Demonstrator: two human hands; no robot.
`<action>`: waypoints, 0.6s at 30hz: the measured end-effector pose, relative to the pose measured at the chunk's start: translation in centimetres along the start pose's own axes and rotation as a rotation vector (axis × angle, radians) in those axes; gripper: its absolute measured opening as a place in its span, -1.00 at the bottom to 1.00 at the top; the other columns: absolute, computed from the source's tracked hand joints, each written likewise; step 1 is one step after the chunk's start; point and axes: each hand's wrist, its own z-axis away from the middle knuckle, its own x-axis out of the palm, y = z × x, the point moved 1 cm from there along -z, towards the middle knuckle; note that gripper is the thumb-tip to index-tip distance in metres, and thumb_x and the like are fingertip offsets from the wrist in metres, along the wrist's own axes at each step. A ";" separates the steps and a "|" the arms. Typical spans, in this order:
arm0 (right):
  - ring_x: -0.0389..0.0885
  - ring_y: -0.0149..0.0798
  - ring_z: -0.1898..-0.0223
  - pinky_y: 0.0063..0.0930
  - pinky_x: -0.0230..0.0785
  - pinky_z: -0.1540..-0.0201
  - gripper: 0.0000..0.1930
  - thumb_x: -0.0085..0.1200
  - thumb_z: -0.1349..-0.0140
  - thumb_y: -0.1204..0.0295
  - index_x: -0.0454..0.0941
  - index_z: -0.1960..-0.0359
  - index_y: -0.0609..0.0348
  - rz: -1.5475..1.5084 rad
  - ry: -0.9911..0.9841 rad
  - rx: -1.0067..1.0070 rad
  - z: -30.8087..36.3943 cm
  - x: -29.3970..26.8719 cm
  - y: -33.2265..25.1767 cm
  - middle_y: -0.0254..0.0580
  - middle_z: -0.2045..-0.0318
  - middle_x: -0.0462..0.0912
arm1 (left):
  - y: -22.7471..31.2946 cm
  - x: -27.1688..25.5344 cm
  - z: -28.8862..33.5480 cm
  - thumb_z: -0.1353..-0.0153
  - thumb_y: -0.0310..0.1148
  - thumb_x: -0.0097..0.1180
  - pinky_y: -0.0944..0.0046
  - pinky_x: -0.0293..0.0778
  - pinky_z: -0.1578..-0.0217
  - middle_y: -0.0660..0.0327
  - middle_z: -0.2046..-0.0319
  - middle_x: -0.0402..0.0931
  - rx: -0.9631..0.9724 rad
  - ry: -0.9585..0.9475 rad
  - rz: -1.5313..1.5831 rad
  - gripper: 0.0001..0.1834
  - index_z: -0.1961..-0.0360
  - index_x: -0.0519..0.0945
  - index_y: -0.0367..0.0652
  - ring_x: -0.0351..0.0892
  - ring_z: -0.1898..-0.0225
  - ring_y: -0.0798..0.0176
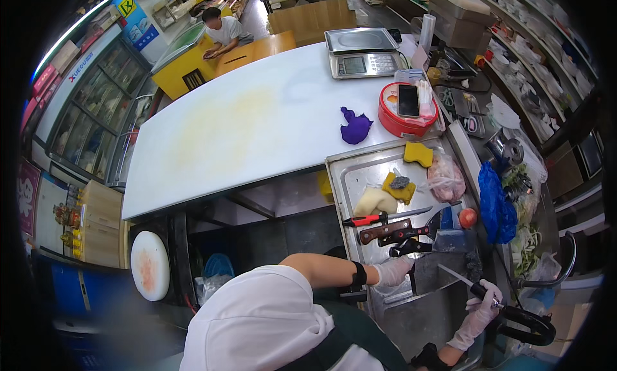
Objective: The person wipes a digital scale and a large white work surface using a cloth, then washes hands and several knives in a sink.
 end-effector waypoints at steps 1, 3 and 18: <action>0.44 -0.55 0.65 -0.71 0.20 0.63 -0.77 0.00 -0.38 0.30 0.59 0.14 0.19 0.002 0.003 0.000 -0.2 0.2 -0.1 -0.22 0.16 0.66 | 0.2 0.2 0.0 -0.06 -0.53 0.05 -0.02 0.52 0.11 -0.13 0.19 0.55 0.002 -0.002 0.001 -0.63 0.05 0.50 -0.28 0.58 0.08 -0.22; 0.41 -0.58 0.67 -0.74 0.14 0.63 -0.76 0.04 -0.38 0.28 0.61 0.17 0.19 -0.051 0.064 -0.078 -0.5 0.7 -0.2 -0.27 0.25 0.68 | 0.8 0.3 0.3 -0.06 -0.47 0.12 0.00 0.56 0.15 -0.10 0.19 0.55 -0.101 0.135 -0.145 -0.68 0.11 0.53 -0.30 0.59 0.11 -0.13; 0.40 -0.49 0.73 -0.69 0.10 0.71 -0.67 0.12 -0.32 0.14 0.53 0.19 0.20 -0.185 -0.052 -0.017 0.9 0.5 -0.1 -0.12 0.22 0.66 | 1.1 0.9 -1.2 -0.18 -0.40 0.08 0.07 0.53 0.12 0.01 0.30 0.59 -0.003 0.253 0.372 -0.82 0.22 0.58 -0.22 0.61 0.17 -0.07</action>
